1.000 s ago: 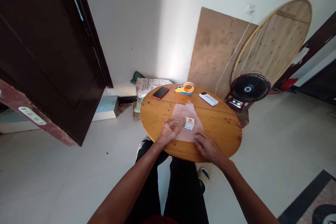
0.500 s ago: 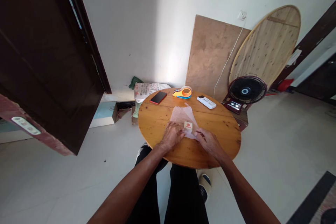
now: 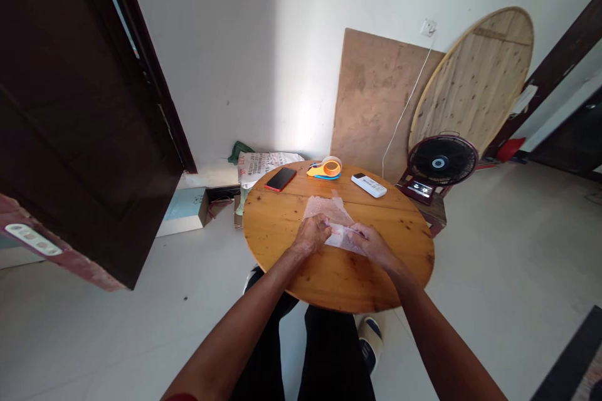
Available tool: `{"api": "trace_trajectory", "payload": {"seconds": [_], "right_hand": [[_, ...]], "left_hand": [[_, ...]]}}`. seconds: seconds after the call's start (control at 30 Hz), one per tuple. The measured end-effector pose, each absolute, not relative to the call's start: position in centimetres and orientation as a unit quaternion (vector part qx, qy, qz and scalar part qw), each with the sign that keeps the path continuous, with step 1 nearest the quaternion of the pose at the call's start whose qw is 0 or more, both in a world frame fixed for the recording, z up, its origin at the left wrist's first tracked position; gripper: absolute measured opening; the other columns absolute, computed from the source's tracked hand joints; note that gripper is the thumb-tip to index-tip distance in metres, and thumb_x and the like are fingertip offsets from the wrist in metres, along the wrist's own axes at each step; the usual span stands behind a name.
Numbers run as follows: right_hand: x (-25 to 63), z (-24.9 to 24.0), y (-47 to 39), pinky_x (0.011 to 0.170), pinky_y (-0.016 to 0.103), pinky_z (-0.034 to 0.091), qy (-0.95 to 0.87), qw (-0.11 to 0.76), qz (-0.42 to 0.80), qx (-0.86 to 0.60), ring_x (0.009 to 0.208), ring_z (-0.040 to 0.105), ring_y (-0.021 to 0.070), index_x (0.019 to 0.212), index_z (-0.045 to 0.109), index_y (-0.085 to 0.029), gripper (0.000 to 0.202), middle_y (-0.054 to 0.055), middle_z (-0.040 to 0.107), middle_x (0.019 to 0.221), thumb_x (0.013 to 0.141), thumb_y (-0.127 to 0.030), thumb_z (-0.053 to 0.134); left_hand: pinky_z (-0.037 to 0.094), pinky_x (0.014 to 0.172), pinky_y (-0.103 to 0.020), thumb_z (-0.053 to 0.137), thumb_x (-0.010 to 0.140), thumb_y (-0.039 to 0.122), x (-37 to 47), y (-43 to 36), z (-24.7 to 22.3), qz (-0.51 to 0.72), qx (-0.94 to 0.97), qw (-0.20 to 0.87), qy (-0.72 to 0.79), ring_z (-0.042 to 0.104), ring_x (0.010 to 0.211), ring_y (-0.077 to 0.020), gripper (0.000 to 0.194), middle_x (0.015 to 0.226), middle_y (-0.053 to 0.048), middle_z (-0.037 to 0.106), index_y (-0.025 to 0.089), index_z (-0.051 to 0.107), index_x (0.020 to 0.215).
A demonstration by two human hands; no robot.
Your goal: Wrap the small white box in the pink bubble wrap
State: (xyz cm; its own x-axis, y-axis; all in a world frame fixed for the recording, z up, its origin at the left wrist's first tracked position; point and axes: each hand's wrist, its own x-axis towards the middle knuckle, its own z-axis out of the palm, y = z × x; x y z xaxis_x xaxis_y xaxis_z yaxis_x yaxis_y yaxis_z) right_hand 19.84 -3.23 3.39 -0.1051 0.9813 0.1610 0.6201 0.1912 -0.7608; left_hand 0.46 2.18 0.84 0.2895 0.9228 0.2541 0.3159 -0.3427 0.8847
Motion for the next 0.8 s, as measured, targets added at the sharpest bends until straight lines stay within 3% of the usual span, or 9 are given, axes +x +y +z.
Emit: {"api": "trace_trajectory", "payload": {"seconds": [0.17,0.4,0.53,0.67,0.8], "right_hand": [[19.7,3.2,-2.7,0.066,0.026,0.043,-0.654,0.377,0.361,-0.548,0.077,0.056,0.0167,0.088,0.065,-0.016,0.030,0.005,0.065,0.093,0.077,-0.042,0.056],[18.8,3.3,-4.8,0.052,0.023,0.034,-0.600,0.386,0.404,-0.573,0.056,0.045,0.0110,0.077,0.062,-0.015,0.029,-0.002,0.055,0.063,0.073,-0.043,0.060],[18.2,3.7,-7.0,0.053,0.023,0.034,-0.625,0.376,0.392,-0.561,0.059,0.046,0.0110,0.074,0.061,-0.016,0.027,-0.002,0.055,0.066,0.077,-0.042,0.058],[17.8,4.1,-7.9,0.059,0.023,0.038,-0.616,0.402,0.402,-0.544,0.067,0.050,0.0119,0.071,0.060,-0.016,0.028,0.002,0.061,0.086,0.079,-0.043,0.057],[17.6,4.2,-7.8,0.055,0.023,0.035,-0.608,0.406,0.380,-0.567,0.059,0.047,0.0110,0.073,0.060,-0.016,0.029,0.000,0.059,0.072,0.080,-0.043,0.056]], "left_hand": [[0.044,0.060,-0.017,0.060,0.069,0.014,1.1,2.7,0.7,0.416,0.682,0.422,0.428,0.058,0.067,-0.0094,0.004,0.077,0.001,0.067,0.016,0.061,0.073],[0.043,0.055,-0.016,0.056,0.067,0.012,0.2,0.7,1.2,0.429,0.648,0.491,0.393,0.057,0.064,-0.0078,0.008,0.086,-0.002,0.069,0.015,0.052,0.061],[0.044,0.058,-0.018,0.057,0.067,0.013,-0.5,-1.1,1.2,0.445,0.619,0.533,0.367,0.057,0.065,-0.0085,0.009,0.085,-0.003,0.068,0.015,0.051,0.060],[0.043,0.058,-0.018,0.058,0.066,0.014,-0.8,-1.8,1.4,0.451,0.611,0.529,0.378,0.058,0.068,-0.0096,0.007,0.088,-0.004,0.068,0.014,0.053,0.061],[0.043,0.061,-0.019,0.059,0.067,0.016,-0.7,-1.7,1.6,0.456,0.608,0.533,0.372,0.058,0.070,-0.0106,0.009,0.088,-0.005,0.068,0.015,0.052,0.061]]}}
